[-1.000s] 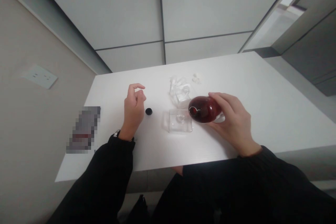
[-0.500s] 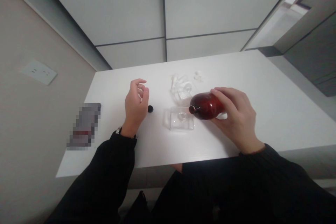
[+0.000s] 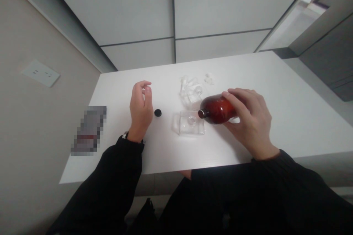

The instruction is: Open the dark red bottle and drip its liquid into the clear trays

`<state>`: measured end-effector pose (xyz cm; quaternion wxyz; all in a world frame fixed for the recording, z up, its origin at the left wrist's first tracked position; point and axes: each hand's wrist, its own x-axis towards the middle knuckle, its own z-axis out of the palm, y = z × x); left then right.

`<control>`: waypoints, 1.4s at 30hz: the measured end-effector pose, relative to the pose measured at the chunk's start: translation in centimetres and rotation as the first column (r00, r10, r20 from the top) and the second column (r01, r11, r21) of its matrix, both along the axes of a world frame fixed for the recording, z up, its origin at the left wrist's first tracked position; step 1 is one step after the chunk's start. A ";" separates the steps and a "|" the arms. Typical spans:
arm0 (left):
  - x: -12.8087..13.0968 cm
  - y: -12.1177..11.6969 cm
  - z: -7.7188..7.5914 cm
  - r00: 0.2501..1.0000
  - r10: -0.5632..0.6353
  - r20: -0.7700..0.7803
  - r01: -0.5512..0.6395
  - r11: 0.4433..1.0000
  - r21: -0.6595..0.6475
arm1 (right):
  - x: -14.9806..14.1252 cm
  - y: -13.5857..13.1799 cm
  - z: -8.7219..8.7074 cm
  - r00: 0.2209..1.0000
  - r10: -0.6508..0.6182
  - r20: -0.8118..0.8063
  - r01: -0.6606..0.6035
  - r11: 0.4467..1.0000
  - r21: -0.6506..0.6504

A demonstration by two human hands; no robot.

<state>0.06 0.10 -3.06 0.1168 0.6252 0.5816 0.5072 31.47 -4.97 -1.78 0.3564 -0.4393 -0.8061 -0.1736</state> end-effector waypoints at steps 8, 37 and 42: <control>0.0 0.1 -0.1 1.000 -0.015 0.011 0.014 1.000 0.016 | -0.2 0.1 0.1 1.000 -0.010 0.009 0.010 1.000 0.015; 0.4 0.0 0.3 0.999 -0.018 0.028 0.018 1.000 0.010 | -0.3 -0.3 0.7 1.000 -0.010 0.026 0.010 1.000 -0.007; 0.3 0.1 0.1 0.999 -0.022 0.035 0.021 1.000 0.018 | -0.3 -0.3 0.7 1.000 -0.017 0.020 0.017 1.000 -0.007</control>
